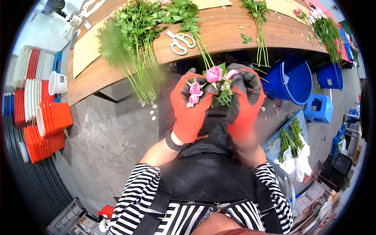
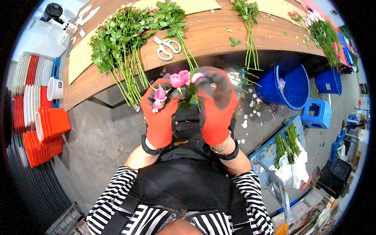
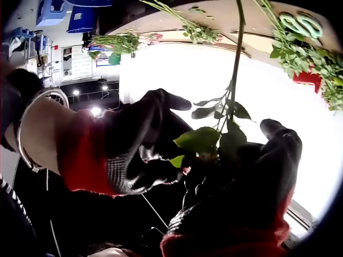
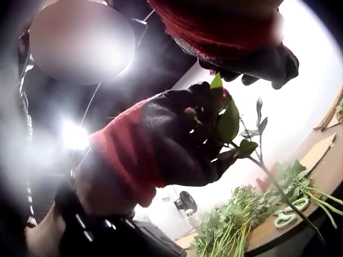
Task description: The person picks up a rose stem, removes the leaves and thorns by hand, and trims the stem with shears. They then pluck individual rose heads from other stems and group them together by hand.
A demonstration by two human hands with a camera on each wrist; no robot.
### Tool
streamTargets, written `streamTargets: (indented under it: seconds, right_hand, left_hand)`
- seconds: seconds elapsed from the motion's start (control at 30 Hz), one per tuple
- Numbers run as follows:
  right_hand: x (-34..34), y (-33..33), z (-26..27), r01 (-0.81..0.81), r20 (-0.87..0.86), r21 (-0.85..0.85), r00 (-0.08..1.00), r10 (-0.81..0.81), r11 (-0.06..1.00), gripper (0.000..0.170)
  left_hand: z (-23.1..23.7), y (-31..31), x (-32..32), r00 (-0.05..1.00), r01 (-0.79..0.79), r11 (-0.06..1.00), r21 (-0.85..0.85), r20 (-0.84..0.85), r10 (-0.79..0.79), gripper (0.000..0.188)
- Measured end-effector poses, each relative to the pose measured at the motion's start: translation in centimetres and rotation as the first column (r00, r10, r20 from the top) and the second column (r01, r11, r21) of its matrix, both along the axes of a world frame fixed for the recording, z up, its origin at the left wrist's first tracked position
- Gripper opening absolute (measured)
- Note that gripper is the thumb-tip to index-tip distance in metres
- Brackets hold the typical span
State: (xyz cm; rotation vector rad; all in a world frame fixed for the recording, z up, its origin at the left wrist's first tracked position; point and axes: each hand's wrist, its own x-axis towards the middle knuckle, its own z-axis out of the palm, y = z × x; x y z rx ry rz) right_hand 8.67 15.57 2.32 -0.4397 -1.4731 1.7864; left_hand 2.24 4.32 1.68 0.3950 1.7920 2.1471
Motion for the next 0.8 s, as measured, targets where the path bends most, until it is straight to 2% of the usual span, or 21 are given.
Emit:
streamTargets:
  seconds: [0.07,0.1,0.13,0.17,0.2,0.23,0.33,0.37,0.47,0.5,0.63,0.7,0.73,0.8]
  right_hand:
    - [-0.1,0.8,0.9,0.096,0.085,0.039,0.991,-0.099,0.995,0.035]
    - [-0.3,1.2,0.7,0.141,0.049,0.11,0.988,-0.148,0.984,0.038]
    - [0.1,2.2,1.2,0.058,0.122,0.355,0.987,-0.108,0.933,0.039]
    - [0.7,3.4,2.4,-0.044,0.203,0.569,0.975,-0.089,0.821,0.041]
    - [1.1,4.0,3.5,-0.152,0.274,0.64,0.961,-0.04,0.753,0.045]
    - [1.4,4.6,4.5,-0.254,0.338,0.698,0.941,0.005,0.67,0.049]
    - [1.9,5.3,6.9,-0.443,0.483,0.807,0.876,-0.005,0.391,0.05]
    - [1.9,5.7,7.4,-0.477,0.501,0.83,0.865,-0.014,0.288,0.049]
    - [2.0,7.1,7.3,-0.611,0.634,0.737,0.773,0.016,0.288,0.049]
    - [2.3,7.6,6.9,-0.61,0.626,0.737,0.779,0.045,0.292,0.05]
    - [3.0,8.9,3.8,-0.57,0.579,0.654,0.8,0.157,0.496,0.05]
    - [2.6,9.1,3.6,-0.591,0.607,0.355,0.735,0.302,0.725,0.049]
    - [2.4,9.1,3.6,-0.579,0.598,0.181,0.706,0.378,0.795,0.049]
    - [2.4,8.8,3.0,-0.481,0.528,0.094,0.766,0.366,0.871,0.047]
  left_hand:
    - [-0.7,-0.2,-0.4,0.981,-0.016,0.999,-0.051,-0.192,0.006,0.035]
    - [-0.9,-0.2,-0.6,0.958,-0.027,0.997,-0.074,-0.285,0.005,0.034]
    - [-0.8,-0.2,-0.8,0.909,-0.063,0.991,-0.119,-0.418,0.008,0.032]
    - [-0.5,-0.2,-0.9,0.841,-0.102,0.982,-0.158,-0.541,0.0,0.03]
    - [-0.1,-0.1,-0.9,0.757,-0.143,0.971,-0.191,-0.653,-0.017,0.029]
    - [0.3,-0.2,-0.6,0.796,-0.104,0.969,-0.222,-0.602,-0.053,0.033]
    - [0.8,-0.1,-0.3,0.668,-0.164,0.941,-0.298,-0.735,-0.116,0.033]
    - [0.4,0.0,-0.5,0.638,-0.147,0.941,-0.304,-0.756,-0.145,0.027]
    - [0.7,0.1,-0.3,0.507,-0.147,0.94,-0.309,-0.839,-0.197,0.028]
    - [0.4,0.0,-0.1,0.48,-0.143,0.937,-0.319,-0.85,-0.216,0.028]
    - [-0.3,-0.3,-0.3,0.349,-0.081,0.945,-0.316,-0.897,-0.27,0.026]
    - [0.1,-0.4,-0.5,0.448,-0.032,0.96,-0.279,-0.862,-0.236,0.026]
    - [0.3,-0.4,-0.6,0.496,-0.012,0.966,-0.259,-0.841,-0.219,0.026]
    - [-0.4,-0.4,-1.0,0.616,0.013,0.979,-0.204,-0.77,-0.168,0.029]
